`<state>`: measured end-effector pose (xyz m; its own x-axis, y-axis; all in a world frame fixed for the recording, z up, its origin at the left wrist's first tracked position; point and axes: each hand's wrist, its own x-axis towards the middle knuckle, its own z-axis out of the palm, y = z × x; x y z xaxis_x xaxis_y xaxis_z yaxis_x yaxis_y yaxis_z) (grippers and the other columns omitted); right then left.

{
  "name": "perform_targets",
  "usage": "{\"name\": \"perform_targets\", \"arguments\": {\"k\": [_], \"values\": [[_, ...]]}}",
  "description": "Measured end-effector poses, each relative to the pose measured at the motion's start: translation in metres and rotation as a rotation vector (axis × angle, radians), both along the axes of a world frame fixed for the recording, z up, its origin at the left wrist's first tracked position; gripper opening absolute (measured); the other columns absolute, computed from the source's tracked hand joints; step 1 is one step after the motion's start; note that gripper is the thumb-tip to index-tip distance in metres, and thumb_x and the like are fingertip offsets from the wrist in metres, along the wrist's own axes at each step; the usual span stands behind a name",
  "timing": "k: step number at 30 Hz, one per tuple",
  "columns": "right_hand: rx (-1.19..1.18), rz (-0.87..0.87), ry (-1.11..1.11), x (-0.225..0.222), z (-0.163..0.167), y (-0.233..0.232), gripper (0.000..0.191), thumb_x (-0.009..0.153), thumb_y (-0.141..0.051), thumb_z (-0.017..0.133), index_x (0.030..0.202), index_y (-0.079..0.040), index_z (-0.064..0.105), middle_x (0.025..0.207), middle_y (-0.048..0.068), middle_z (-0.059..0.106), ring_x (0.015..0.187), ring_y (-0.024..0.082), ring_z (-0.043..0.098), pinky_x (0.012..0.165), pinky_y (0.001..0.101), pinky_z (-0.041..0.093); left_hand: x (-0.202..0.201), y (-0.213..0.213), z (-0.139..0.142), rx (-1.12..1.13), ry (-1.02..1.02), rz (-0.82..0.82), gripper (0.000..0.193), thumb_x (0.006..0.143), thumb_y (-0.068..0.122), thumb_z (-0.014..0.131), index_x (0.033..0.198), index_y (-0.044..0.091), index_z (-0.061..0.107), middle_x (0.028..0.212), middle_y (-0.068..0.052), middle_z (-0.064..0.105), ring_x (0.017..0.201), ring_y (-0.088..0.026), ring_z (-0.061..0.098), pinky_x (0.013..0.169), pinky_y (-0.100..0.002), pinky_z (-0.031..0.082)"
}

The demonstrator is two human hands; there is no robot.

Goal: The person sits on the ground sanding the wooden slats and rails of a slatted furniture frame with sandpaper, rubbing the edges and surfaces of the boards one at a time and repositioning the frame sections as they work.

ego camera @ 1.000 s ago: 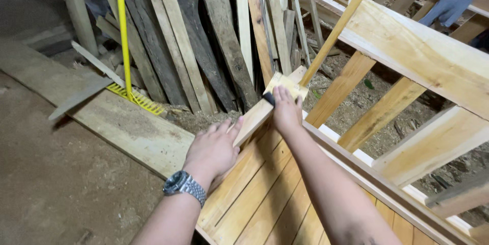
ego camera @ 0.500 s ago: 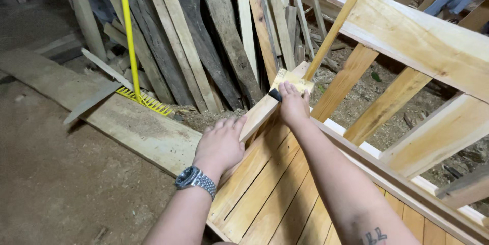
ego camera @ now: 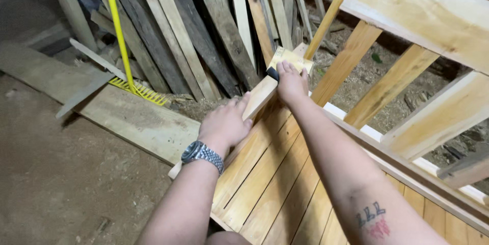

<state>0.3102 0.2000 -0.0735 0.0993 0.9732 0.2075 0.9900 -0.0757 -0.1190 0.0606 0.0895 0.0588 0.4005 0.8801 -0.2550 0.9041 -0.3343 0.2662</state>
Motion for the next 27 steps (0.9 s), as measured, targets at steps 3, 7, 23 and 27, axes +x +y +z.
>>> {"name": "perform_targets", "arguments": {"k": [3, 7, 23, 27], "values": [[0.034, 0.014, -0.020, -0.003, -0.015, -0.014, 0.064, 0.090, -0.007, 0.049, 0.154, -0.012, 0.042, 0.162, 0.008, 0.040, 0.148, 0.024, 0.037, 0.120, 0.0583, 0.018, 0.003, -0.002, 0.015, -0.086, 0.029, 0.037, 0.075, 0.098, 0.043, 0.053, 0.164, 0.033, 0.018, 0.152, -0.009, 0.048, 0.128, -0.031, 0.059, 0.106, -0.045, 0.049], [-0.003, 0.106, -0.074, 0.012, -0.019, -0.028, 0.071, 0.085, -0.005, 0.048, 0.155, -0.014, 0.042, 0.160, 0.005, 0.041, 0.147, 0.021, 0.038, 0.123, 0.0569, 0.015, 0.005, -0.008, 0.022, -0.114, 0.044, 0.032, 0.074, 0.100, 0.043, 0.050, 0.164, 0.032, 0.015, 0.152, -0.010, 0.048, 0.120, -0.028, 0.065, 0.099, -0.043, 0.055], [-0.066, 0.141, -0.107, 0.046, -0.006, -0.008, 0.068, 0.087, -0.002, 0.045, 0.154, -0.014, 0.044, 0.160, 0.006, 0.042, 0.146, 0.022, 0.040, 0.121, 0.0575, 0.017, 0.001, -0.010, 0.013, -0.051, -0.014, 0.025, 0.074, 0.096, 0.040, 0.054, 0.162, 0.031, 0.020, 0.141, -0.010, 0.057, 0.115, -0.031, 0.065, 0.099, -0.045, 0.053], [-0.114, 0.072, -0.052, 0.066, -0.004, 0.024, 0.065, 0.095, 0.002, 0.035, 0.155, -0.021, 0.044, 0.162, 0.000, 0.042, 0.146, 0.017, 0.041, 0.126, 0.0601, 0.012, 0.000, -0.010, 0.015, -0.059, -0.002, 0.034, 0.073, 0.098, 0.042, 0.053, 0.162, 0.032, 0.021, 0.140, -0.009, 0.058, 0.116, -0.031, 0.065, 0.099, -0.046, 0.053]]}}
